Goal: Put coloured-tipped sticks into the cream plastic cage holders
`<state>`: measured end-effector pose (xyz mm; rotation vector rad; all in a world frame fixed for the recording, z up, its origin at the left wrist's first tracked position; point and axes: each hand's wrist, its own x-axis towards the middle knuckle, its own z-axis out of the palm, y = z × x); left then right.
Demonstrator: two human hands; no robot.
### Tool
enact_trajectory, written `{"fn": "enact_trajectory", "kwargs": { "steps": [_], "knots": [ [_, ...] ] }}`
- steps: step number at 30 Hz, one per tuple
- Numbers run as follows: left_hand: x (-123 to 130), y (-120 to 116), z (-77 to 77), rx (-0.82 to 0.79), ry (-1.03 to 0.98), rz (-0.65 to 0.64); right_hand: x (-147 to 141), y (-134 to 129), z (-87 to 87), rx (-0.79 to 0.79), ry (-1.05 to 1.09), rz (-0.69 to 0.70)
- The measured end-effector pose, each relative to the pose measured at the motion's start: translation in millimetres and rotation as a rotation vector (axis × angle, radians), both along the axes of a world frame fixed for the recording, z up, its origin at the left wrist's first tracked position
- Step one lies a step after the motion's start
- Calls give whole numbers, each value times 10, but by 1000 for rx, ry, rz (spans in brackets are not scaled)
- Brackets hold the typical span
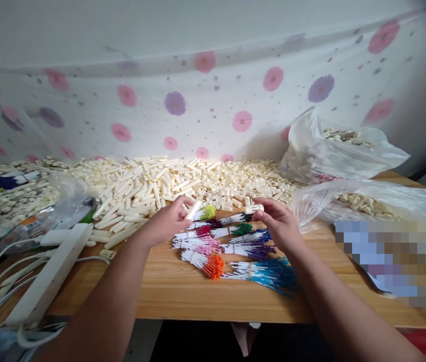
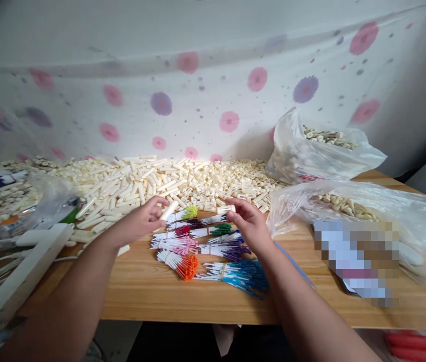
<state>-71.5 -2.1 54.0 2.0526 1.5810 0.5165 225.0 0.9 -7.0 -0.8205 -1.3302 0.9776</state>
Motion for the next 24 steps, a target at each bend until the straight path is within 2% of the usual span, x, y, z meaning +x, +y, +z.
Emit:
{"fn": "enact_trajectory", "kwargs": {
  "steps": [2, 3, 5, 8, 13, 18, 21, 24],
  "knots": [
    [280, -77, -22, -67, -201, -184, -57, -23, 17, -26, 102, 64],
    [414, -95, -40, -83, -239, -255, -72, -27, 23, -40, 128, 82],
    [635, -91, -77, -117, -270, -322, -71, -23, 33, -62, 141, 114],
    [820, -21, -127, -122, -328, -346, -18, -6, 50, -63, 113, 124],
    [868, 92, -295, 18, -378, -328, 40, 8, 61, 32, -124, 100],
    [834, 63, -447, 295, -128, -326, 55, 4, 52, 129, -411, 54],
    [820, 6, -432, 437, -19, -319, 97, -7, 72, 100, -417, 85],
    [843, -57, -398, 445, 26, -333, 114, -33, 106, 91, -353, 214]
  ]
}}
